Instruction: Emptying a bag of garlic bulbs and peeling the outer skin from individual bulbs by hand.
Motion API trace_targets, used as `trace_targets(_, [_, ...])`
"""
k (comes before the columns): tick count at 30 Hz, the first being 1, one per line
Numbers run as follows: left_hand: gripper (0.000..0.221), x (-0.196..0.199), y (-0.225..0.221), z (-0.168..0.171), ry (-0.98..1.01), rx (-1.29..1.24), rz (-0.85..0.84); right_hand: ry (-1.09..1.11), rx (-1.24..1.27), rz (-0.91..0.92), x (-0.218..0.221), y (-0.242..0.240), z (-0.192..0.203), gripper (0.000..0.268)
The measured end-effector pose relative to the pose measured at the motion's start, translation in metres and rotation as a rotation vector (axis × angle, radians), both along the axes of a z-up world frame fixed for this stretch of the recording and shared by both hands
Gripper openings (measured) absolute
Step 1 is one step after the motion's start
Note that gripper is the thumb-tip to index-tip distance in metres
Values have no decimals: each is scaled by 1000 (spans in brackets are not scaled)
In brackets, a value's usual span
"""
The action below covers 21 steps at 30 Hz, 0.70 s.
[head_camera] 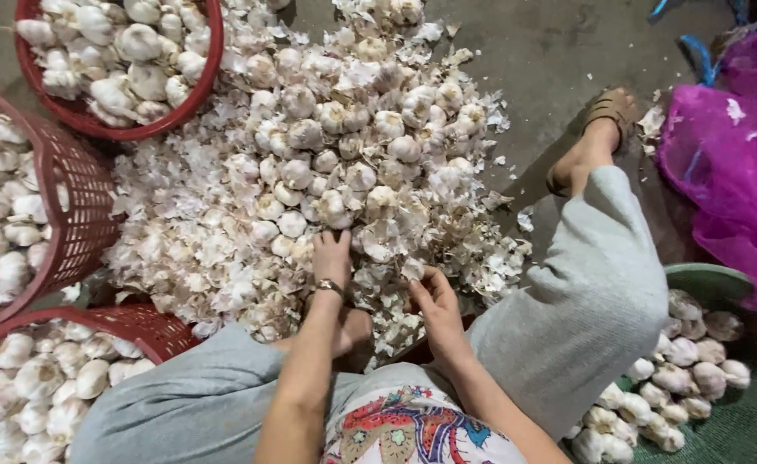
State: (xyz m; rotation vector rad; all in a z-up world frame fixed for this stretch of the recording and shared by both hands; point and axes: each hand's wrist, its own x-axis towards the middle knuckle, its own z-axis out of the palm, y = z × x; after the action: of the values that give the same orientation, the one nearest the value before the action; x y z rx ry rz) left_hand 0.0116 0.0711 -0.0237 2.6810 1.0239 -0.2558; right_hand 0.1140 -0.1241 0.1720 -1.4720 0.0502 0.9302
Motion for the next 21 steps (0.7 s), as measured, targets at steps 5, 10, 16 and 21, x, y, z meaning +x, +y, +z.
trace_targets(5, [56,3,10,64,-345,-882,480,21,16,55,4,6,10,23])
trace_targets(10, [43,2,-26,113,-600,-1096,497,58,38,73,-3,12,-4,29])
trace_targets(16, [62,30,-69,216,-349,-986,555,106,164,89,-4,24,27,40])
trace_targets(21, [61,38,-62,252,-683,-1122,349,-143,188,220,-5,24,40,69])
